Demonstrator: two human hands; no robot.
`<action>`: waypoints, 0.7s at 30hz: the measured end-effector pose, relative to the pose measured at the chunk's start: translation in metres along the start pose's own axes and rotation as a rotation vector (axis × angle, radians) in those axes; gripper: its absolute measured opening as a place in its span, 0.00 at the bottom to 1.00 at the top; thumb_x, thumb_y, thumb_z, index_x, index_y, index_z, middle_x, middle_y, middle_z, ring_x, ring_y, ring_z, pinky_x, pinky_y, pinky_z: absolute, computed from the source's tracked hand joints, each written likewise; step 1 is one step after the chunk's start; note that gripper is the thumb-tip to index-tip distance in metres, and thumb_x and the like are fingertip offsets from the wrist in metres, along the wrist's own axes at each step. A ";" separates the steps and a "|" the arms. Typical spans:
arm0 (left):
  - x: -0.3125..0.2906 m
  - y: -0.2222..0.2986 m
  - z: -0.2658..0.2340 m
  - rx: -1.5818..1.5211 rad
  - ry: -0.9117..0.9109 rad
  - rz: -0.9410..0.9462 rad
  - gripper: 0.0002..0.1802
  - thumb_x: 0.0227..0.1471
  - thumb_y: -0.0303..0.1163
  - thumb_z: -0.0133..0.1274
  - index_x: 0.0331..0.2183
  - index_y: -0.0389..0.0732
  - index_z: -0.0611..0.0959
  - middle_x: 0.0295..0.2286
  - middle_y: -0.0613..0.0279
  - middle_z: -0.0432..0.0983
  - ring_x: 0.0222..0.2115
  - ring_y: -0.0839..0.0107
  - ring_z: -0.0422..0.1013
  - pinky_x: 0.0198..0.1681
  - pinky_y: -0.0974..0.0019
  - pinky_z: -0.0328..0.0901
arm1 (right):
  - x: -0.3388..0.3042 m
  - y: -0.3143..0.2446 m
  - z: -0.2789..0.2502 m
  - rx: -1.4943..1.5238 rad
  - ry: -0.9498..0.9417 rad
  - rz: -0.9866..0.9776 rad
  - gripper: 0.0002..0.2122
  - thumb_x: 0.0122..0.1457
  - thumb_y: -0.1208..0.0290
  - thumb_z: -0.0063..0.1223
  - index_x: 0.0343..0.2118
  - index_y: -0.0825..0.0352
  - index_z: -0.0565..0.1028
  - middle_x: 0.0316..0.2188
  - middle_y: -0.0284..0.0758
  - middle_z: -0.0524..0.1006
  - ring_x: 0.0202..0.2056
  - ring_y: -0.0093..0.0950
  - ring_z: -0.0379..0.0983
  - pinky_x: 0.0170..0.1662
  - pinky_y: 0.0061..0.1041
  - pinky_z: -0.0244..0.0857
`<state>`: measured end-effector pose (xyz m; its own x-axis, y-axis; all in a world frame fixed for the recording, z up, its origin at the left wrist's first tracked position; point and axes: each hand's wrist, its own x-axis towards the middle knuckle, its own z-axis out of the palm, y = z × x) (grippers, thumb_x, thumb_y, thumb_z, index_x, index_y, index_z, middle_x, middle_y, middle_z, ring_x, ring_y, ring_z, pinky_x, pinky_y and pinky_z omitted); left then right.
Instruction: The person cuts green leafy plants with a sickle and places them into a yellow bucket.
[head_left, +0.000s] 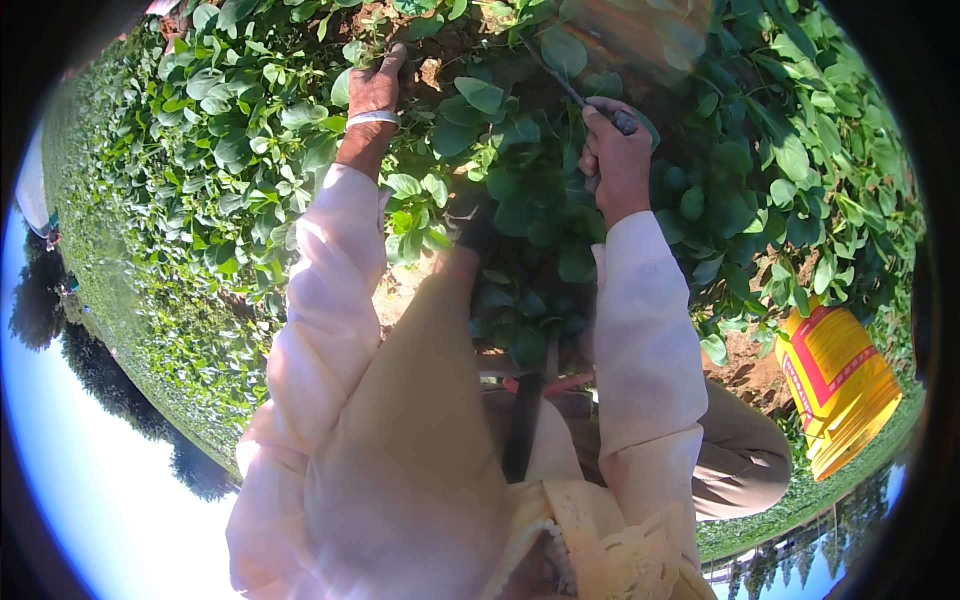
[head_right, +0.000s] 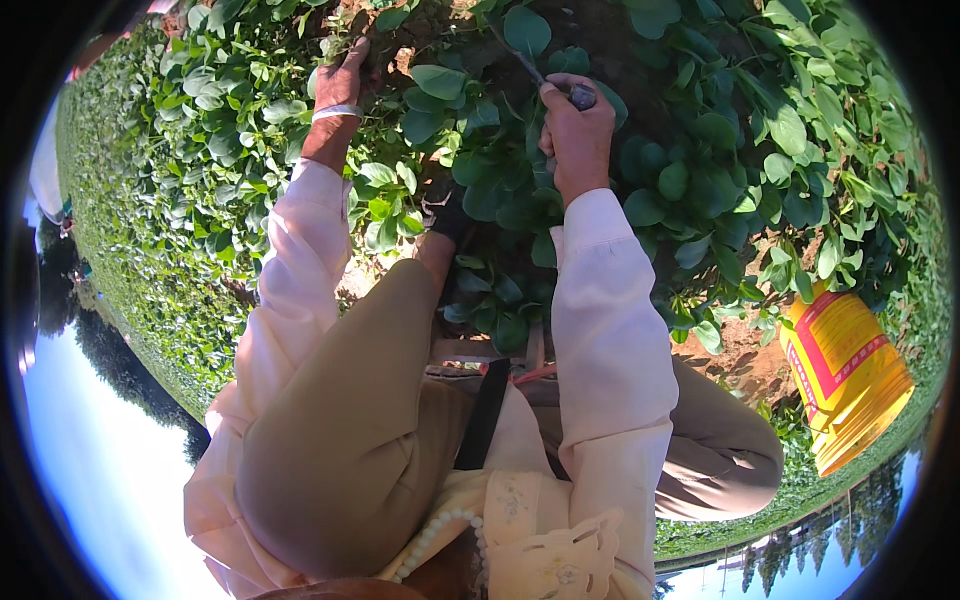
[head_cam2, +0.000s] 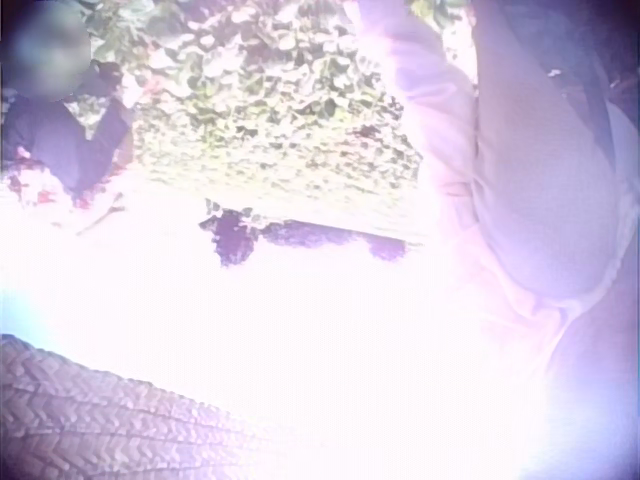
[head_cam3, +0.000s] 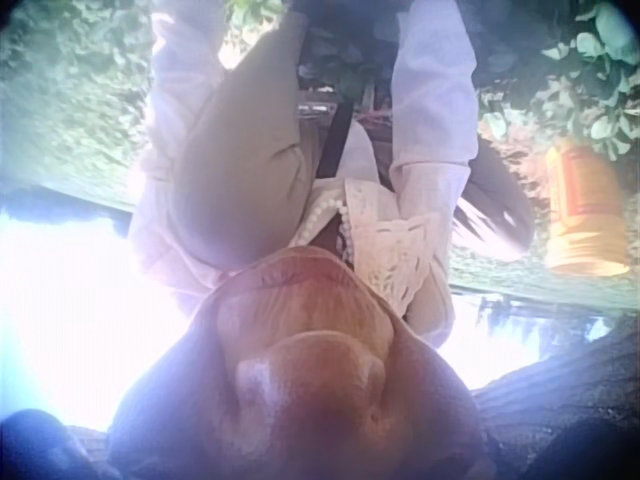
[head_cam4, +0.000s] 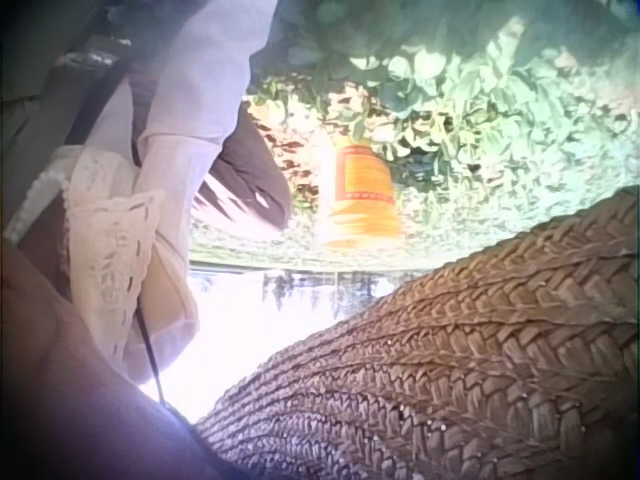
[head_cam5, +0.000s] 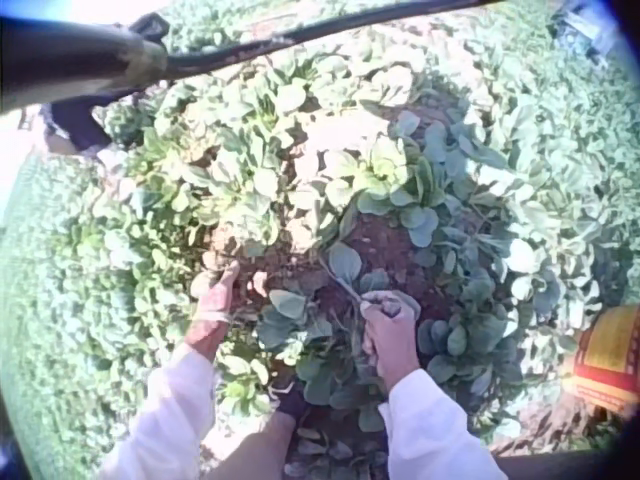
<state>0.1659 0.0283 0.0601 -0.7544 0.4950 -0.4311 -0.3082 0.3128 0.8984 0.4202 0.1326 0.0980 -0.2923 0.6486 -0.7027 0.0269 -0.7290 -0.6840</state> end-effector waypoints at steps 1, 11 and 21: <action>0.001 -0.019 -0.005 0.132 -0.063 0.055 0.13 0.50 0.34 0.56 0.34 0.35 0.78 0.18 0.62 0.73 0.15 0.72 0.66 0.21 0.67 0.63 | 0.001 -0.001 0.002 0.041 0.041 0.005 0.04 0.54 0.77 0.52 0.32 0.69 0.73 0.14 0.27 0.65 0.10 0.17 0.57 0.14 0.20 0.50; -0.102 -0.068 0.027 1.051 -0.526 0.864 0.26 0.38 0.29 0.55 0.44 0.40 0.76 0.46 0.53 0.71 0.46 0.54 0.68 0.49 0.59 0.64 | -0.021 0.005 -0.005 -0.680 -0.070 -0.306 0.05 0.51 0.76 0.55 0.31 0.68 0.74 0.18 0.31 0.71 0.17 0.21 0.66 0.23 0.24 0.61; -0.011 -0.072 0.009 0.935 0.044 0.574 0.22 0.39 0.24 0.49 0.42 0.43 0.76 0.39 0.49 0.71 0.35 0.48 0.70 0.38 0.52 0.66 | 0.009 0.003 0.026 -0.111 0.011 -0.084 0.04 0.54 0.77 0.53 0.33 0.68 0.73 0.14 0.26 0.65 0.10 0.16 0.57 0.13 0.18 0.49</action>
<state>0.2013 0.0077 -0.0005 -0.6707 0.7400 0.0511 0.6425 0.5451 0.5385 0.3928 0.1301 0.0945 -0.2874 0.7092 -0.6438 0.1085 -0.6437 -0.7575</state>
